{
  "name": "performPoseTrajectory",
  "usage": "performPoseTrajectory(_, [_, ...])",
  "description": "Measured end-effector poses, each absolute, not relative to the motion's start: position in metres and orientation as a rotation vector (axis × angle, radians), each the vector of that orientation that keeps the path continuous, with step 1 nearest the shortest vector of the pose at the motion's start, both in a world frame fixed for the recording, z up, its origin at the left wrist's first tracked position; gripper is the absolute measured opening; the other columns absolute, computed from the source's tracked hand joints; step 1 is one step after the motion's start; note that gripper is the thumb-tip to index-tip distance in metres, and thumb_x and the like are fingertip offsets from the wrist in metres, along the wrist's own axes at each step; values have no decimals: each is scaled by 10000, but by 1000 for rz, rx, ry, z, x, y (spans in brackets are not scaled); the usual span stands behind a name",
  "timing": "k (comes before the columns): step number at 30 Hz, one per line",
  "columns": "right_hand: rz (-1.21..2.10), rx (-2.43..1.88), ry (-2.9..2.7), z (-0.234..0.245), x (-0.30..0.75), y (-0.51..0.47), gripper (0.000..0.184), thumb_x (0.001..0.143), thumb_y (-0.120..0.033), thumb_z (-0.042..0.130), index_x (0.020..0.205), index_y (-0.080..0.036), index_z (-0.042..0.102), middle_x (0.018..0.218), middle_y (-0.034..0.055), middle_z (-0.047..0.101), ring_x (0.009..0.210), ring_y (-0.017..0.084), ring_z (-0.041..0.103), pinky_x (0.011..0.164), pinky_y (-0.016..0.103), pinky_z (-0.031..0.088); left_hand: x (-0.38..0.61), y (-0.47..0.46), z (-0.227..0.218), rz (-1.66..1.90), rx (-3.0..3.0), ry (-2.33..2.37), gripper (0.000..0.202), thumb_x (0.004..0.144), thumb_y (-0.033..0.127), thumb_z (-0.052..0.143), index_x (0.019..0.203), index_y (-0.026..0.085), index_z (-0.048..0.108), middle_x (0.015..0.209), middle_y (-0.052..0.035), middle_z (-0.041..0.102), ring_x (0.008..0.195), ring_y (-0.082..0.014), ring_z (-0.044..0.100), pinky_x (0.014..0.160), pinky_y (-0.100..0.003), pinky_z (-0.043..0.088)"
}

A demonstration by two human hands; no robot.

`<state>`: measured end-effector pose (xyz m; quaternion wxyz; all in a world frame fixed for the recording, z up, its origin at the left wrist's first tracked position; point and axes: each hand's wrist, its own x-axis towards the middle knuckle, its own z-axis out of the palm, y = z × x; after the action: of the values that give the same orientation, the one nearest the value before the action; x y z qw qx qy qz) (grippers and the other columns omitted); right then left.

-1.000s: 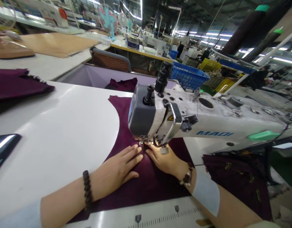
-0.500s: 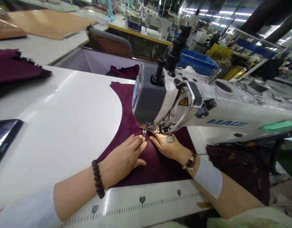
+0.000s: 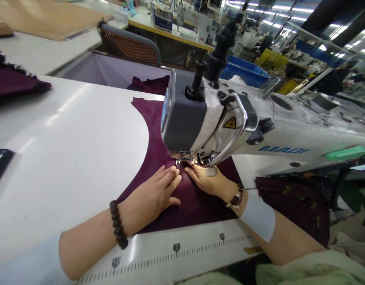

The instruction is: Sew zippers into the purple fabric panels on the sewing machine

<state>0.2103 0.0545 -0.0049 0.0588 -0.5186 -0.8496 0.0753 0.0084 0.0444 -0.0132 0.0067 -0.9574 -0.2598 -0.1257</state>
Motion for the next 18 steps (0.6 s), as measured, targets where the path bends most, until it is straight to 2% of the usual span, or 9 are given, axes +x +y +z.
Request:
performPoseTrajectory(4, [194,-1582,-2615,-3,211,56,322,946,-287,368,1052,-172,649,1064,105,649,1074,240,543,957,425,381,8,47,-14,-402,-3008,-844,563,882,494,437,1238,60,486,1185,-158,541,1163,-269,483,1027,-425,392])
performPoseTrajectory(12, [228,-1570,-2685,3,211,62,335,936,-240,347,1079,-193,647,1055,89,658,1073,218,551,944,390,411,10,54,-12,-400,-3018,-867,532,888,494,431,1213,81,511,1137,-137,546,1107,-262,504,1009,-413,398])
performPoseTrajectory(18, [199,-1529,-2662,5,209,65,342,939,-222,332,1073,-200,646,1068,89,656,1083,195,556,937,352,420,10,59,-12,-340,-2956,-880,546,857,487,507,1218,77,502,1156,-146,540,1097,-269,510,996,-415,405])
